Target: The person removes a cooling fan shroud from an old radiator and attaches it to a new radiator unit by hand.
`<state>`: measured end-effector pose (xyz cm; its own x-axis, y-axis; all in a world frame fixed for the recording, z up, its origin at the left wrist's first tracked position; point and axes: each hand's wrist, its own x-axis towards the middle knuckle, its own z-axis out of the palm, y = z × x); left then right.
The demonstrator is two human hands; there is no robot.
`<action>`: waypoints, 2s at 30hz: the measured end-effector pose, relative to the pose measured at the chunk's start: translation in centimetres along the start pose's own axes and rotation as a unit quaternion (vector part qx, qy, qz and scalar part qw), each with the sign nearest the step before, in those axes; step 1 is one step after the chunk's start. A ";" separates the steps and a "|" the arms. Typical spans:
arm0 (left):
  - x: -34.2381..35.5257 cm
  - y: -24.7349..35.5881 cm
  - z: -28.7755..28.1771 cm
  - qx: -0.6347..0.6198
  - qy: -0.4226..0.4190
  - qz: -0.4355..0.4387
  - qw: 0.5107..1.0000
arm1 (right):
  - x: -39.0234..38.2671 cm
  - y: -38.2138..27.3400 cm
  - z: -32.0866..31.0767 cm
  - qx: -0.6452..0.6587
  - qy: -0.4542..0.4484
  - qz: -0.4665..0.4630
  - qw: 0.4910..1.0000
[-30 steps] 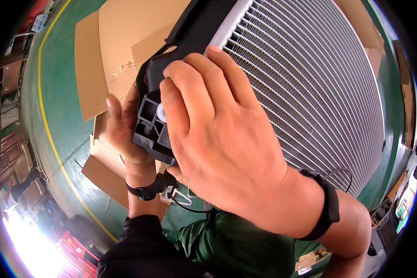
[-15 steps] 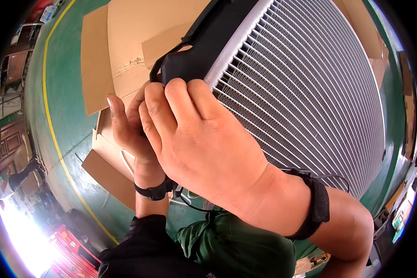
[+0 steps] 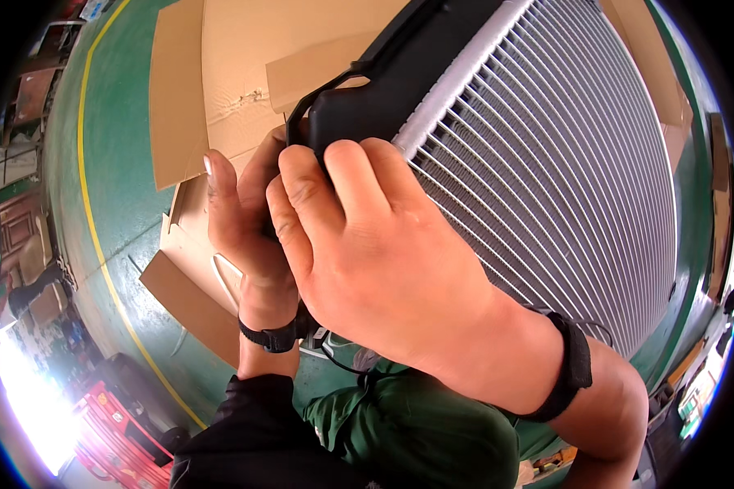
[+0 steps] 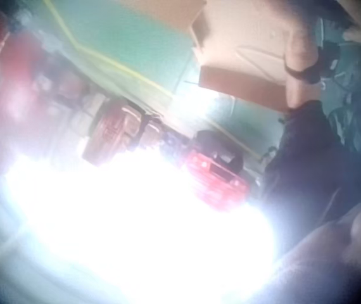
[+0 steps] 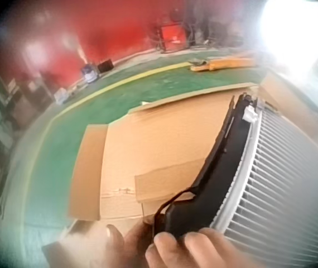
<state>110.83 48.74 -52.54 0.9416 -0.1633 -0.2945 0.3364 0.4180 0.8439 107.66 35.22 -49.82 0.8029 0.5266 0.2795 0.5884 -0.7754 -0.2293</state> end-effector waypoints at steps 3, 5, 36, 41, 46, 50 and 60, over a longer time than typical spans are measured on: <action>0.3 0.1 -0.6 0.034 -0.045 -0.003 0.998 | 0.1 -0.5 0.4 0.001 0.013 0.013 1.000; 1.1 -0.2 -1.6 0.054 -0.078 -0.010 0.995 | 0.3 -0.2 0.2 0.022 0.007 0.029 0.999; -2.9 -4.5 -3.0 0.055 -0.001 0.064 0.996 | -4.7 3.4 -2.8 -0.009 -0.031 0.129 0.991; -3.0 -4.4 -2.6 0.056 0.017 0.061 0.996 | -4.4 2.6 -2.0 -0.007 -0.033 0.124 0.992; -3.3 -4.2 -1.9 0.092 0.080 0.058 0.991 | -4.5 2.3 -2.1 0.004 -0.057 0.120 0.991; -3.2 -4.4 -2.4 0.081 0.066 0.040 0.994 | -4.8 2.3 -2.4 0.007 -0.058 0.117 0.991; -2.0 -2.3 -2.8 0.053 -0.059 0.020 0.997 | -5.9 3.8 -6.3 0.156 -0.118 0.161 0.967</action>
<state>108.23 50.63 -55.13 0.9442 -0.2541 -0.2097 0.2885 0.3304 0.8987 104.58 26.93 -46.44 0.9272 0.3687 -0.0659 0.2748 -0.7893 -0.5491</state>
